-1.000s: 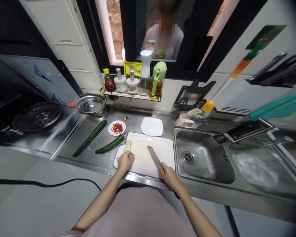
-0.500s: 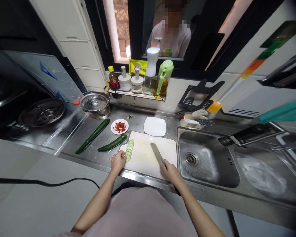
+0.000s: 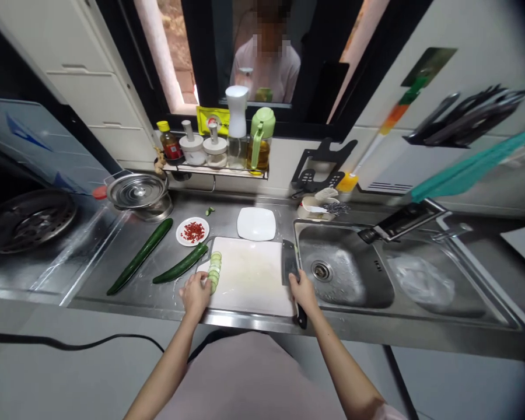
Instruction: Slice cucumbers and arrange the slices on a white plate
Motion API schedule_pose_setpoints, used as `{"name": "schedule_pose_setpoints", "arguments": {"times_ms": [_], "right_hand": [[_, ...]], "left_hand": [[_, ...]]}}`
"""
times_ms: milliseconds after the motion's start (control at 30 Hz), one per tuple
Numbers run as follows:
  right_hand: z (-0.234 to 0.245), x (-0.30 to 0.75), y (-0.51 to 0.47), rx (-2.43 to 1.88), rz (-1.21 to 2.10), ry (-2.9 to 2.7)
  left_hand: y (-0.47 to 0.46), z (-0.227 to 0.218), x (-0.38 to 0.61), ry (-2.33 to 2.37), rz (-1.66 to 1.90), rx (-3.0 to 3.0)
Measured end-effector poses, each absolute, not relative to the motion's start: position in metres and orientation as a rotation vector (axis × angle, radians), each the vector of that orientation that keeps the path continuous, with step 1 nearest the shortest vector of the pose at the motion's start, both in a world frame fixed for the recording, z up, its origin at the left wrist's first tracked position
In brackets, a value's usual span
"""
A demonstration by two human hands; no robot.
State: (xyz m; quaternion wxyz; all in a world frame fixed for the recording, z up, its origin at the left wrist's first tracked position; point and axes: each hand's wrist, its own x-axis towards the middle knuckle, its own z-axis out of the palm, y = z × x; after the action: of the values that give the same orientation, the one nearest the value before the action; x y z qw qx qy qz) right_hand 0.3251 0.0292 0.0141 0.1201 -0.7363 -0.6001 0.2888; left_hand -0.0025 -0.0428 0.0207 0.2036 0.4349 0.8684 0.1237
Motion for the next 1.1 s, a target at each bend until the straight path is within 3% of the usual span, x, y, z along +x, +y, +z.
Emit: {"name": "schedule_pose_setpoints", "arguments": {"times_ms": [167, 300, 500, 900, 1100], "right_hand": [[-0.001, 0.341, 0.035, -2.173, 0.932, -1.566], [-0.008, 0.345, 0.037, -2.244, 0.774, -1.627], [-0.007, 0.343, 0.036, -2.269, 0.557, -1.729], [0.014, 0.329, 0.035, -2.493, 0.556, -1.9], [0.015, 0.336, 0.044, -2.42, 0.389, -1.886]], "left_hand": [[-0.033, 0.023, 0.017, 2.372, 0.558, 1.239], [-0.024, 0.025, 0.034, 2.311, 0.689, 1.28], [-0.01, 0.026, 0.05, 2.263, 0.748, 1.303], [0.067, 0.011, 0.076, 2.166, 0.921, 1.239], [0.113, -0.003, 0.077, 2.186, 0.876, 1.178]]}}
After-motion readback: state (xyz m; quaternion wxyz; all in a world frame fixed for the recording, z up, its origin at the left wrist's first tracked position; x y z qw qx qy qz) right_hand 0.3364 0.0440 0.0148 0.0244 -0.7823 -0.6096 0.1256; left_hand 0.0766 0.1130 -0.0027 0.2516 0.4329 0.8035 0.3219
